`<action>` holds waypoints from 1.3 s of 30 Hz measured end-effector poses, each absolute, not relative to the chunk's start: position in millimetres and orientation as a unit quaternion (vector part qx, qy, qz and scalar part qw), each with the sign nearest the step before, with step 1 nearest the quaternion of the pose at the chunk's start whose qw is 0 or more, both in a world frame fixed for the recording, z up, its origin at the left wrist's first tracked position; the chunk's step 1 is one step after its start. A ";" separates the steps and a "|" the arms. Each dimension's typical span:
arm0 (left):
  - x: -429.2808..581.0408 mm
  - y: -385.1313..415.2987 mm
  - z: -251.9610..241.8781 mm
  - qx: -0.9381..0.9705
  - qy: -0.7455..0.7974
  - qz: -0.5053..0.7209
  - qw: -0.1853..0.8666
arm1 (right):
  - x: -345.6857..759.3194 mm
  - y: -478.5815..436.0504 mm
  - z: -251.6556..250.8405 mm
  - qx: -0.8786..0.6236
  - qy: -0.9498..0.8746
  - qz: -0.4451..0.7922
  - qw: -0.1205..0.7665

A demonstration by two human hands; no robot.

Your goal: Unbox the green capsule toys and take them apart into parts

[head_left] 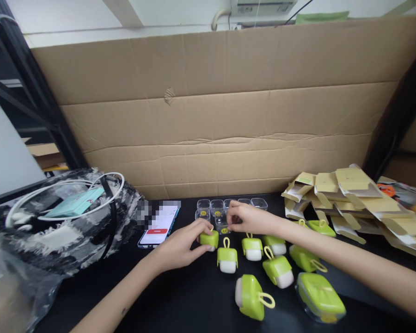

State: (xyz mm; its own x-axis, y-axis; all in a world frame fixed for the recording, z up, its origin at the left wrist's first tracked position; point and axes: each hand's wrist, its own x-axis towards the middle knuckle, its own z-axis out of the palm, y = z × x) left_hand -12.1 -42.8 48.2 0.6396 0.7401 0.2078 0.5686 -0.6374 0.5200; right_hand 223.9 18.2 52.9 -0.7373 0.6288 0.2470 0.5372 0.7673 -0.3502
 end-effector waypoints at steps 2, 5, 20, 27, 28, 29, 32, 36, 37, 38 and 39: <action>-16.0 -43.7 53.7 0.883 0.369 0.191 0.219 | 217.1 20.6 53.8 -0.321 -0.925 0.113 0.170; -22.0 -43.4 59.9 0.883 0.385 0.159 0.217 | 208.2 23.4 54.6 -0.329 -0.926 0.089 0.162; -22.8 -37.1 63.3 0.838 0.454 0.120 0.279 | 295.3 -11.9 78.1 -0.408 -0.893 0.029 0.188; -18.1 -40.7 58.3 0.847 0.419 0.138 0.296 | 359.7 -20.4 70.3 -0.490 -0.862 0.020 0.130; -17.1 -41.4 57.7 0.850 0.420 0.146 0.282 | 365.3 -20.9 69.5 -0.496 -0.859 0.030 0.122; -16.2 -42.2 57.4 0.853 0.424 0.153 0.265 | 369.6 -21.2 69.1 -0.498 -0.858 0.044 0.114; -13.3 -44.6 57.7 0.862 0.430 0.182 0.198 | 375.8 -20.7 70.9 -0.497 -0.859 0.087 0.089; -4.5 -51.8 56.7 0.862 0.412 0.271 0.119 | 370.1 -21.7 78.9 -0.479 -0.871 0.056 0.099; -0.1 -55.4 55.8 0.861 0.405 0.288 0.110 | 365.5 -23.9 81.0 -0.480 -0.867 0.044 0.127; 5.3 -59.8 54.6 0.859 0.397 0.305 0.107 | 359.2 -27.1 82.6 -0.480 -0.861 0.041 0.165; 11.7 -64.8 53.3 0.858 0.389 0.317 0.110 | 351.0 -31.5 83.4 -0.473 -0.854 0.051 0.209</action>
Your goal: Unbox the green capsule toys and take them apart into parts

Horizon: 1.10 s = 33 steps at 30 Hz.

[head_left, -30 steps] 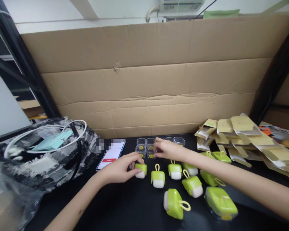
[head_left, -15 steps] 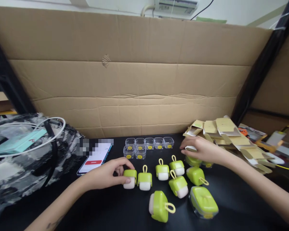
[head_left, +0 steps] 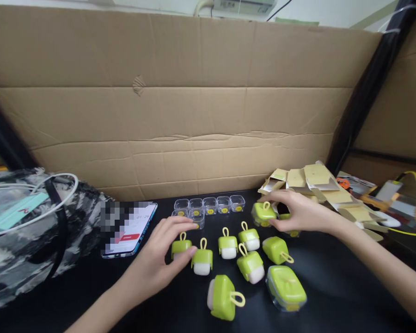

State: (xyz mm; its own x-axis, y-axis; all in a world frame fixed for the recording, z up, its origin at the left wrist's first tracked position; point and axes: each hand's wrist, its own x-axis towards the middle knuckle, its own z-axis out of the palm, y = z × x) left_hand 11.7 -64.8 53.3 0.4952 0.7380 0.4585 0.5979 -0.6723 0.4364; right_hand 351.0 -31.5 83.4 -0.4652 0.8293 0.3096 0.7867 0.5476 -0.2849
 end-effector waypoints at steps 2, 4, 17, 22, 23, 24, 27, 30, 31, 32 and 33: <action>26.3 -75.7 50.6 0.850 0.381 0.336 0.136 | 329.1 -42.5 82.7 -0.432 -0.847 0.119 0.287; 40.0 -85.0 48.5 0.838 0.382 0.339 0.192 | 302.6 -54.6 79.3 -0.373 -0.835 0.232 0.332; 20.7 -79.4 67.9 0.797 0.426 0.312 0.294 | 232.2 -54.8 77.8 -0.301 -0.773 0.347 0.436; -9.9 -55.3 76.1 0.801 0.463 0.315 0.210 | 218.9 -60.8 79.2 -0.308 -0.800 0.339 0.388; -11.7 -51.2 77.1 0.798 0.463 0.328 0.202 | 215.7 -64.3 77.5 -0.309 -0.822 0.327 0.348; -11.1 -47.7 78.2 0.798 0.459 0.338 0.197 | 212.4 -68.0 75.3 -0.309 -0.846 0.308 0.307; 3.1 -37.9 81.9 0.824 0.424 0.330 0.176 | 203.4 -77.5 68.7 -0.302 -0.899 0.231 0.219; 26.1 -24.1 84.4 0.861 0.381 0.302 0.149 | 201.0 -81.9 69.5 -0.288 -0.919 0.187 0.196; 33.6 -18.3 84.4 0.869 0.371 0.296 0.143 | 203.3 -82.3 71.9 -0.289 -0.918 0.181 0.203; 40.3 -12.1 83.7 0.876 0.365 0.285 0.137 | 207.6 -82.3 75.0 -0.295 -0.914 0.176 0.216; 46.2 -5.9 82.6 0.882 0.360 0.273 0.130 | 214.1 -82.0 78.5 -0.304 -0.909 0.171 0.229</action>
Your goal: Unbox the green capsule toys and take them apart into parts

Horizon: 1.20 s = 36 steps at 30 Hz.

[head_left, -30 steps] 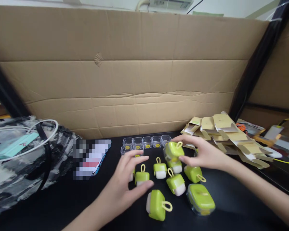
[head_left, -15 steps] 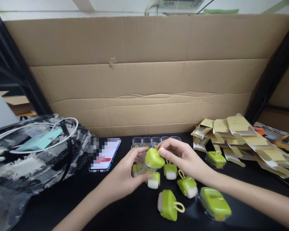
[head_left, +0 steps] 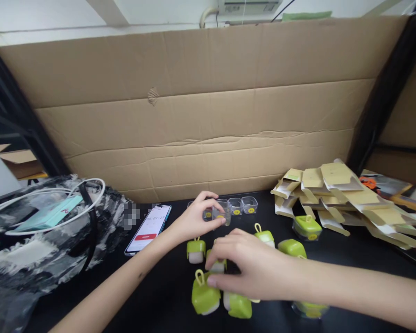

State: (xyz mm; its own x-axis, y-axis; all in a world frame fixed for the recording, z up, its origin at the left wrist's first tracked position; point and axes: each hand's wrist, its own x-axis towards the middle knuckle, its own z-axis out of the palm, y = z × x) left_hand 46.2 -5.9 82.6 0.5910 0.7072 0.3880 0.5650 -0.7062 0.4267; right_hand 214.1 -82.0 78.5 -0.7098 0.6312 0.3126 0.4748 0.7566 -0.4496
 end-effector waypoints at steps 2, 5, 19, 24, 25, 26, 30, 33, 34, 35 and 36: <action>55.1 5.5 78.7 0.896 0.354 0.242 0.116 | 233.0 -80.5 85.3 -0.327 -0.894 0.161 0.259; 61.3 16.9 70.3 0.906 0.353 0.213 0.095 | 270.3 -76.9 90.8 -0.364 -0.868 0.161 0.297; 62.2 24.4 52.3 0.912 0.380 0.153 0.027 | 340.5 -132.8 52.9 -0.423 -0.852 0.200 0.235; 61.0 27.4 49.5 0.910 0.386 0.151 0.022 | 341.4 -138.1 32.3 -0.447 -0.841 0.121 0.280; 60.8 28.3 48.5 0.909 0.387 0.150 0.022 | 341.1 -137.8 29.3 -0.444 -0.839 0.116 0.292; 60.8 28.8 47.9 0.910 0.388 0.148 0.022 | 340.9 -137.4 27.4 -0.439 -0.838 0.114 0.304; 66.4 19.6 56.8 0.895 0.397 0.199 0.039 | 341.5 -132.9 34.9 -0.409 -0.834 0.103 0.356; 77.8 -6.2 77.0 0.873 0.382 0.285 0.106 | 338.4 -123.7 53.8 -0.408 -0.809 0.093 0.412; 82.5 -17.6 83.8 0.873 0.362 0.294 0.146 | 335.8 -119.5 60.4 -0.412 -0.800 0.091 0.426; 87.3 -29.2 89.4 0.875 0.339 0.287 0.193 | 332.2 -114.8 66.2 -0.415 -0.795 0.088 0.434; 92.2 -40.3 93.1 0.874 0.323 0.269 0.247 | 327.6 -110.0 70.7 -0.418 -0.792 0.084 0.438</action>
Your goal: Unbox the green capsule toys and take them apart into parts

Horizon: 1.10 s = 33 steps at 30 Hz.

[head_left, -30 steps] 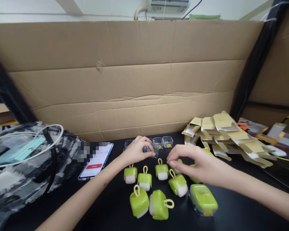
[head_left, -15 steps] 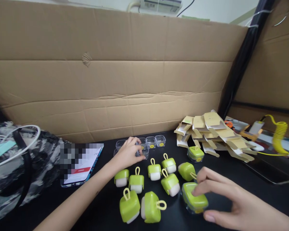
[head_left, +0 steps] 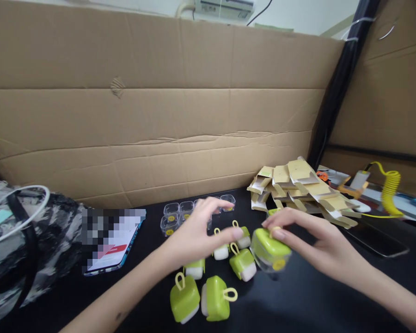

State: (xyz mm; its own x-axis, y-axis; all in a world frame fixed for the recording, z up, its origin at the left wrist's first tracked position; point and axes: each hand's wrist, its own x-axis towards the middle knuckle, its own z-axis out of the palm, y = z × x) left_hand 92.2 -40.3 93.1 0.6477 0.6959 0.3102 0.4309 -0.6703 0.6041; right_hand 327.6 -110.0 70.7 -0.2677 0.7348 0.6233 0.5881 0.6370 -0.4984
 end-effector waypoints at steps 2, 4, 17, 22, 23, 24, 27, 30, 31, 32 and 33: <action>101.4 -57.7 94.0 0.860 0.300 0.240 0.336 | 316.2 -100.7 75.0 -0.415 -0.793 0.073 0.441; 108.6 -66.2 88.0 0.847 0.295 0.245 0.368 | 304.2 -93.2 73.9 -0.409 -0.792 0.068 0.448; 107.6 -18.4 93.9 0.885 0.377 0.215 0.166 | 378.3 -105.2 85.9 -0.427 -0.784 0.190 0.409; 118.7 22.8 80.7 0.898 0.412 0.127 0.084 | 361.0 -116.1 57.1 -0.426 -0.831 0.280 0.221; 119.4 25.8 77.5 0.900 0.411 0.120 0.077 | 355.9 -117.5 52.6 -0.428 -0.830 0.280 0.223; 119.6 27.4 74.6 0.903 0.409 0.113 0.070 | 352.0 -118.1 49.7 -0.428 -0.829 0.278 0.227; 117.6 28.5 68.4 0.908 0.401 0.101 0.060 | 352.1 -112.6 50.6 -0.437 -0.821 0.256 0.265; 114.1 31.6 65.8 0.911 0.394 0.100 0.066 | 370.3 -92.0 57.7 -0.485 -0.800 0.153 0.319; 112.9 33.2 65.7 0.911 0.393 0.101 0.071 | 378.4 -82.5 59.0 -0.506 -0.795 0.103 0.319; 112.0 34.7 66.0 0.911 0.392 0.104 0.078 | 386.3 -72.7 59.3 -0.521 -0.796 0.058 0.303; 111.4 35.9 66.7 0.910 0.392 0.109 0.085 | 393.3 -63.1 58.8 -0.528 -0.802 0.024 0.279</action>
State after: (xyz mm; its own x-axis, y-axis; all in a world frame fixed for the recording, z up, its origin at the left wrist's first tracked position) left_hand 111.4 35.9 66.7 0.6697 0.7309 0.1314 0.6941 -0.6790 0.2391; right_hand 393.3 -63.1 58.8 -0.2860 0.8606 0.4214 0.8336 0.4403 -0.3335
